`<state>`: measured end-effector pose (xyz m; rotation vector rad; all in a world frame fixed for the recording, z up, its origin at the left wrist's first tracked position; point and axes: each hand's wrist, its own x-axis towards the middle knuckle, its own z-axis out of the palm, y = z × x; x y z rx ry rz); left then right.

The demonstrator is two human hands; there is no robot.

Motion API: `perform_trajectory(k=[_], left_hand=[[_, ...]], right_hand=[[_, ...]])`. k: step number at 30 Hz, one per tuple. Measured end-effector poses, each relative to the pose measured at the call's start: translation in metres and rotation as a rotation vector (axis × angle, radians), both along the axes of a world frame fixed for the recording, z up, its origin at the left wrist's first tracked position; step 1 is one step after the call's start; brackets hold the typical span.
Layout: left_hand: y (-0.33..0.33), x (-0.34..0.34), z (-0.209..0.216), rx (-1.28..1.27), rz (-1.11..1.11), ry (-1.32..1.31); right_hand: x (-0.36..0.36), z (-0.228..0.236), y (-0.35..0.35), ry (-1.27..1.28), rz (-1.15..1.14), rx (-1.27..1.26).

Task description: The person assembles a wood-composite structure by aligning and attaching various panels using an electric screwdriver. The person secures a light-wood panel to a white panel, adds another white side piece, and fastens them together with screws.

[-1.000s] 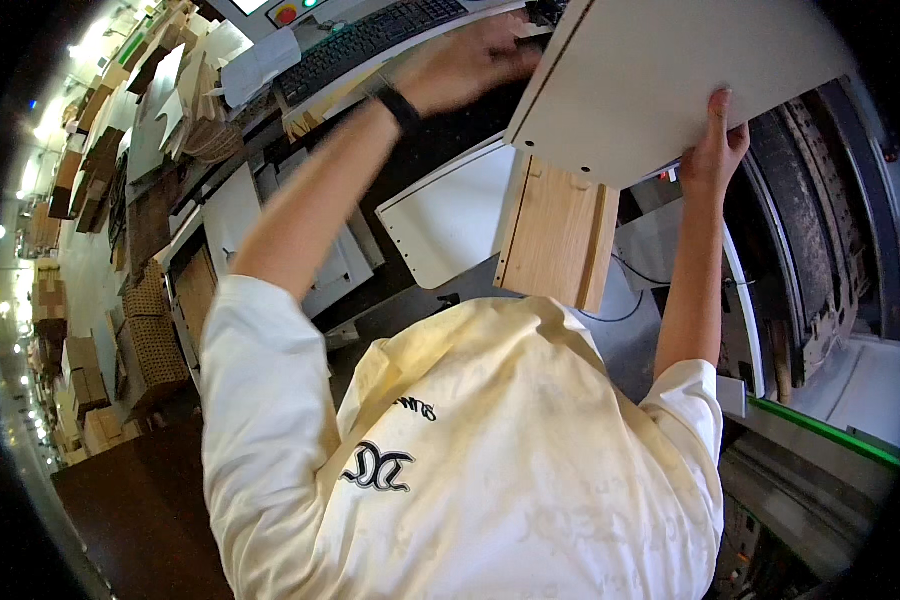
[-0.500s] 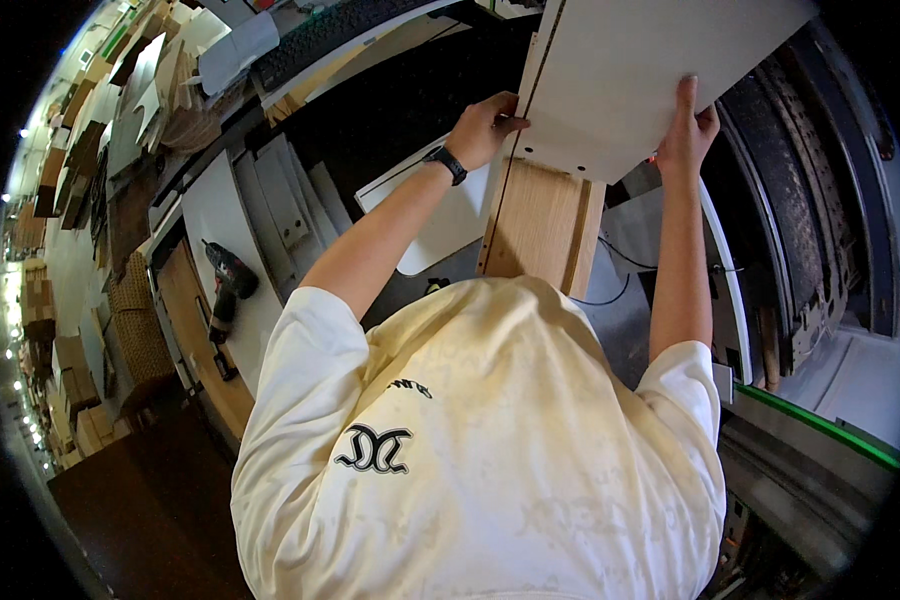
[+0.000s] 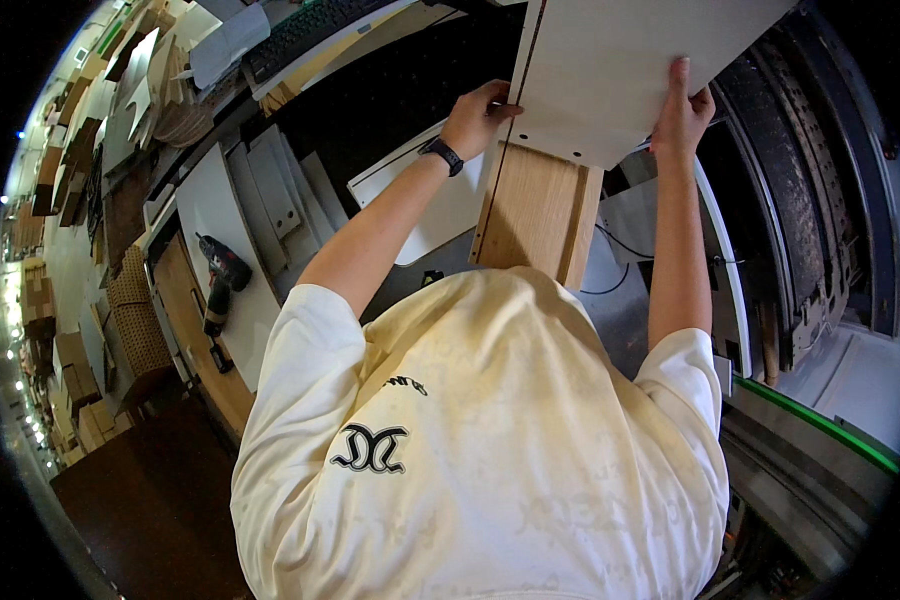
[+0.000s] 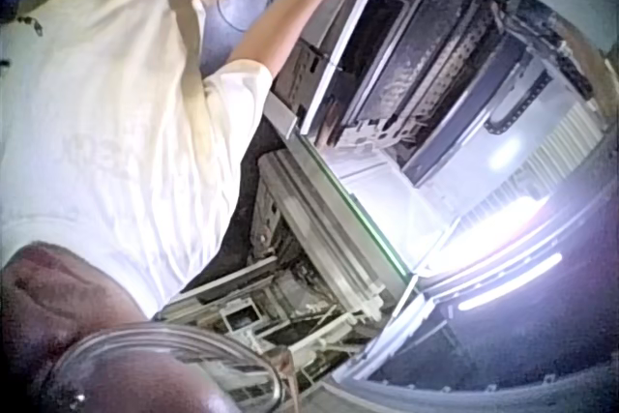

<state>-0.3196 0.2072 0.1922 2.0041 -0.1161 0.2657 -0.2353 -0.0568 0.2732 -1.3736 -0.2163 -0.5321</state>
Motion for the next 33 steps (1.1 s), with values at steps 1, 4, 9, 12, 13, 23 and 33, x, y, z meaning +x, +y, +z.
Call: perform_trajectory(k=[1, 4, 9, 12, 13, 23, 33], left_hand=[[0.000, 0.000, -0.001, 0.000, 0.002, 0.000], [0.001, 0.000, -0.004, 0.007, 0.006, -0.009], [0.003, -0.004, -0.019, -0.054, 0.001, 0.073], [0.001, -0.008, -0.018, -0.019, -0.008, 0.016], [0.000, -0.010, -0.017, 0.005, -0.011, 0.022], [0.002, -0.012, -0.030, -0.042, -0.042, 0.059], [-0.026, -0.049, -0.083, 0.032, 0.270, 0.092]], right_hand=[[-0.001, 0.001, 0.001, 0.019, -0.015, 0.001], [-0.004, 0.001, 0.001, 0.024, -0.003, 0.029], [-0.007, -0.015, 0.003, -0.007, 0.052, 0.010], [-0.011, -0.023, -0.001, -0.008, 0.061, -0.023], [-0.011, -0.024, -0.003, -0.007, 0.065, -0.013], [-0.012, -0.045, -0.020, 0.073, 0.080, 0.020], [-0.016, -0.050, -0.029, 0.144, 0.040, -0.020]])
